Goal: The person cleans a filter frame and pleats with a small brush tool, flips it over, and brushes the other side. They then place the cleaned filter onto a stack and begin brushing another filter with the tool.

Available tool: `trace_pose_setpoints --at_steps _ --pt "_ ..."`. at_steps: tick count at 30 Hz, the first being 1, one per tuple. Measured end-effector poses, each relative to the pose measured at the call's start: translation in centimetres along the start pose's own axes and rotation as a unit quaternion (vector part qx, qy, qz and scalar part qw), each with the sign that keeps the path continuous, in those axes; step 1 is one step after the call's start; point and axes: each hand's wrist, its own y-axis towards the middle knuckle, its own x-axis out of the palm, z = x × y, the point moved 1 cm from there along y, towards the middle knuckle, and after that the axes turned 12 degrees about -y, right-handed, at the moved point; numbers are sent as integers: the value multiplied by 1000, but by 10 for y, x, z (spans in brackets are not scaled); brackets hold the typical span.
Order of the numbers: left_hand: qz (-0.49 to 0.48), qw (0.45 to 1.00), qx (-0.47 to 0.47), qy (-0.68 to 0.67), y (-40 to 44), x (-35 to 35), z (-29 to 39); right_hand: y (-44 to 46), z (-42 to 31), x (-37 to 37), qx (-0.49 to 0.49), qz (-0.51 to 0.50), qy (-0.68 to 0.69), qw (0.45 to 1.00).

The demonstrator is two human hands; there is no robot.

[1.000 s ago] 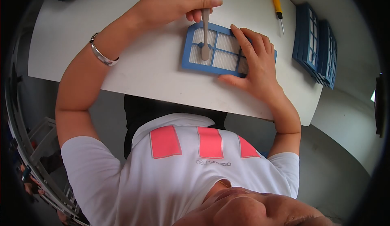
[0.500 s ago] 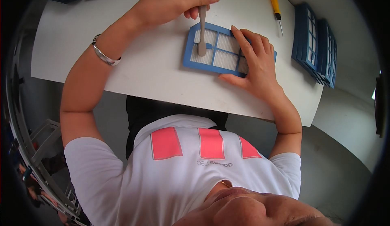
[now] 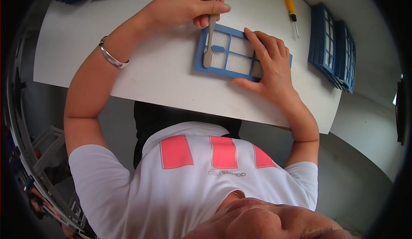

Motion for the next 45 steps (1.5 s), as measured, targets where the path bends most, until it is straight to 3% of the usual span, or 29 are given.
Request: trace_pose_setpoints --at_steps 4,6,11,12,14,16,19,21,22,27,30,34,39,42,45 --pt "-17 1000 -6 -26 1 -1 -1 0 -1 -1 -13 -13 17 1000" --pt "41 999 -11 20 -1 -5 3 1 -1 -4 -7 -15 23 1000" --pt "-17 999 3 -33 2 -12 -7 0 7 -15 -2 -15 204 979" --pt "-14 999 12 -49 1 -13 -8 -1 9 -16 0 -14 204 979" --pt "3 1000 15 -11 -1 -16 -3 -4 11 -16 -10 -56 43 997" --pt "20 999 18 28 -1 -19 -1 -7 12 -14 -4 -55 54 997" --pt "-2 999 46 -17 0 -20 -4 -9 11 -7 -2 -30 81 996" --pt "-27 987 59 -149 0 -20 -7 -7 9 -2 -5 -3 98 995" --pt "-26 987 57 -147 -1 -18 -6 -5 7 0 -16 18 109 994" --pt "23 996 82 -33 0 -14 0 -3 2 -8 -36 33 87 995" --pt "31 997 70 10 -1 -20 4 -7 4 -11 -25 -15 50 998" --pt "-27 999 18 2 -1 -13 -2 -9 4 -7 -20 -20 74 997" --pt "57 996 68 23 -2 -11 0 -6 7 -2 -37 6 92 995" --pt "-10 999 21 26 -5 -3 8 -5 8 -1 -35 7 91 995" --pt "13 997 47 65 -3 2 4 -6 5 -3 -51 -1 85 995"
